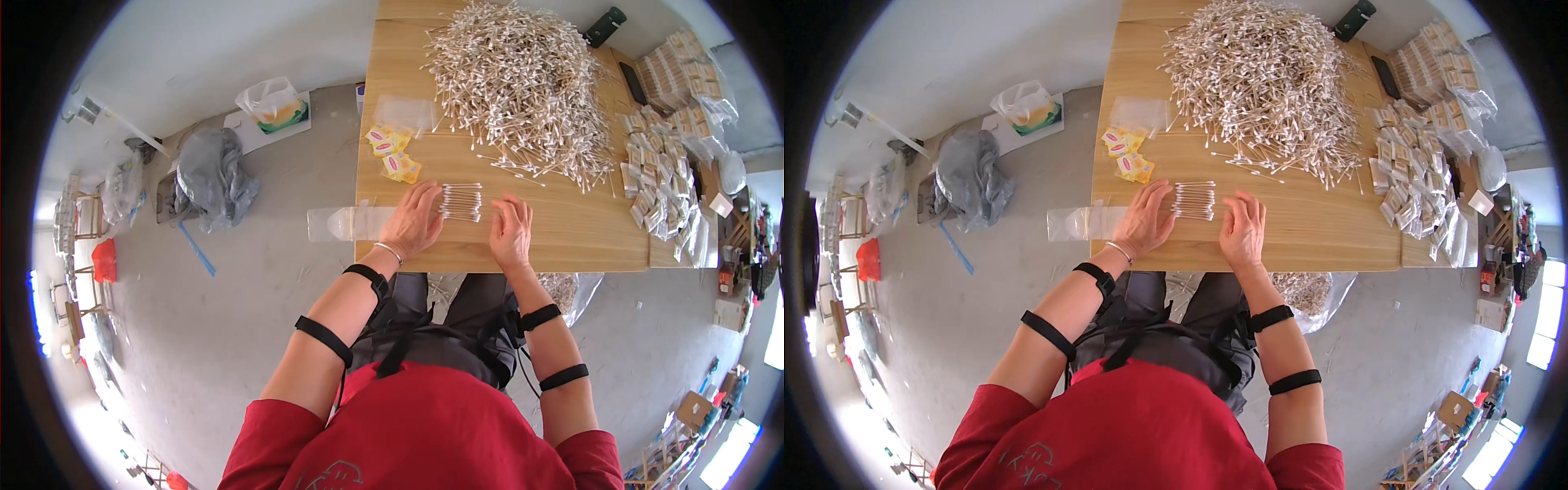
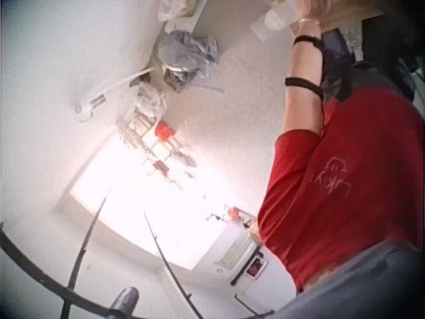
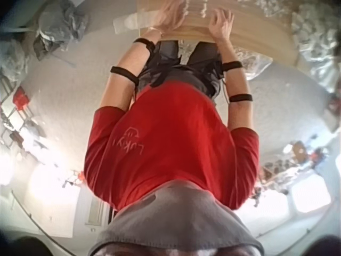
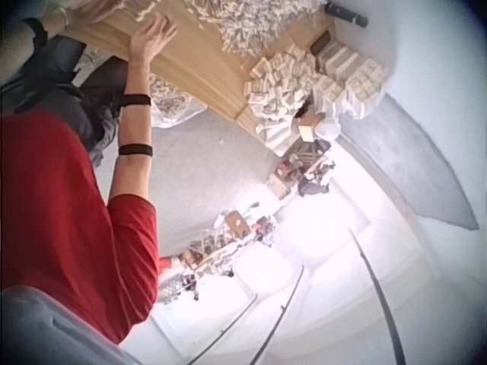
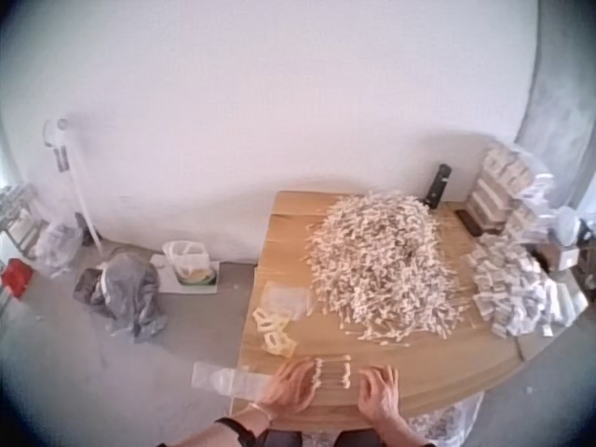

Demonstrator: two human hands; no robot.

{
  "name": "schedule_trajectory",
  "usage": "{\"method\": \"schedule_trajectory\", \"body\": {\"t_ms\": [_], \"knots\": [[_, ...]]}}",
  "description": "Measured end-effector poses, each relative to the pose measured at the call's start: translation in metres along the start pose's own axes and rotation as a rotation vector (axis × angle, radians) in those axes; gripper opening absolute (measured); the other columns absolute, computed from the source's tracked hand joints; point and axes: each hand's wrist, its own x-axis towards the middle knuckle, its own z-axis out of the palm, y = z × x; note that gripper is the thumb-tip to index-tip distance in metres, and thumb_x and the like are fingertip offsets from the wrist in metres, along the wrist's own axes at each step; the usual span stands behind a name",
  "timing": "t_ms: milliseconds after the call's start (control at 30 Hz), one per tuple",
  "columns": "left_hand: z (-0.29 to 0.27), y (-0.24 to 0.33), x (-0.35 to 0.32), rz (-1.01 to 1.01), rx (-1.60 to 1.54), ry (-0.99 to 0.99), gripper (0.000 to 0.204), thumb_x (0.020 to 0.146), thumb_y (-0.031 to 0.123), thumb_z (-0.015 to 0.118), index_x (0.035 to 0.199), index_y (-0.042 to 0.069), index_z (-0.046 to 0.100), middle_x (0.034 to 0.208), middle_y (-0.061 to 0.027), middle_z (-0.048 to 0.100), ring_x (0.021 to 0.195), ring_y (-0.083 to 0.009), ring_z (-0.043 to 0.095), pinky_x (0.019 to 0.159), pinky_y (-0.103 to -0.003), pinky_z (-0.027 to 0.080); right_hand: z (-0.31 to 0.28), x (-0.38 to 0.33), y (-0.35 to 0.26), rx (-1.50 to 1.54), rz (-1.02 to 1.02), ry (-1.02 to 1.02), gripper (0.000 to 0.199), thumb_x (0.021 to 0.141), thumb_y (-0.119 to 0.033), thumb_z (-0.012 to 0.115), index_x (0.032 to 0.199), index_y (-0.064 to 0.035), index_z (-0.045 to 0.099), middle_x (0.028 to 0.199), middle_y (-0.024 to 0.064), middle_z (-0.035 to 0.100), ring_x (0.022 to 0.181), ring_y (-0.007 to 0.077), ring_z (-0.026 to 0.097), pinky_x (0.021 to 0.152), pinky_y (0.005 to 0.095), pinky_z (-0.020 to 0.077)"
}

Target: Packaging cotton swabs into small plastic bags.

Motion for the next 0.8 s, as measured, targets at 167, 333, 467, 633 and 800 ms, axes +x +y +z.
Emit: {"method": "schedule_trajectory", "body": {"t_ms": [167, 333, 467, 633, 800], "knots": [[0.002, -0.008, -0.003, 0.147, 0.058, 0.011, 0.039, 0.075, 0.01, 0.069, 0.112, 0.008, 0.054, 0.131, -0.0168, 0.044, 0.123, -0.0386, 0.043, 0.103, -0.046, 0.04, 0.009, -0.004, -0.013, 0.019, -0.123, -0.027, 0.014, 0.075, -0.004, 0.066, 0.087, -0.0099, 0.067, 0.096, 0.0066, 0.058, 0.093, 0.0296, 0.053, 0.082, 0.0418, 0.0438], [0.005, -0.01, -0.003, 0.145, 0.033, -0.006, 0.037, 0.074, 0.01, 0.07, 0.108, 0.009, 0.056, 0.131, -0.0155, 0.044, 0.122, -0.0398, 0.044, 0.103, -0.047, 0.041, 0.015, -0.009, -0.018, 0.028, -0.072, -0.046, 0.011, 0.074, -0.008, 0.069, 0.084, -0.0101, 0.068, 0.096, 0.0044, 0.057, 0.093, 0.0287, 0.053, 0.081, 0.0413, 0.0433], [0.004, -0.009, -0.004, 0.109, 0.008, 0.026, 0.039, 0.074, 0.011, 0.07, 0.11, 0.006, 0.055, 0.13, -0.016, 0.045, 0.122, -0.0401, 0.044, 0.104, -0.046, 0.04, 0.016, -0.003, -0.018, 0.033, -0.068, -0.042, 0.011, 0.073, -0.009, 0.07, 0.084, -0.01, 0.067, 0.095, 0.0044, 0.056, 0.094, 0.0286, 0.053, 0.08, 0.0416, 0.0431], [0.002, -0.005, -0.002, 0.073, 0.028, -0.005, 0.044, 0.074, 0.014, 0.07, 0.113, 0.005, 0.052, 0.13, -0.0165, 0.045, 0.122, -0.0403, 0.044, 0.104, -0.045, 0.039, 0.013, 0.007, -0.015, -0.082, 0.007, -0.176, 0.013, 0.072, -0.011, 0.072, 0.083, -0.0092, 0.064, 0.091, 0.0061, 0.057, 0.095, 0.0287, 0.053, 0.081, 0.0418, 0.0435], [0.001, -0.005, -0.003, 0.031, 0.02, -0.029, 0.047, 0.074, 0.016, 0.071, 0.115, 0.005, 0.052, 0.13, -0.0158, 0.046, 0.123, -0.0388, 0.043, 0.105, -0.044, 0.039, 0.006, 0.017, -0.017, -0.085, -0.023, -0.295, 0.011, 0.074, -0.013, 0.07, 0.082, -0.0083, 0.063, 0.091, 0.0072, 0.059, 0.097, 0.0292, 0.054, 0.083, 0.0419, 0.0447]]}}
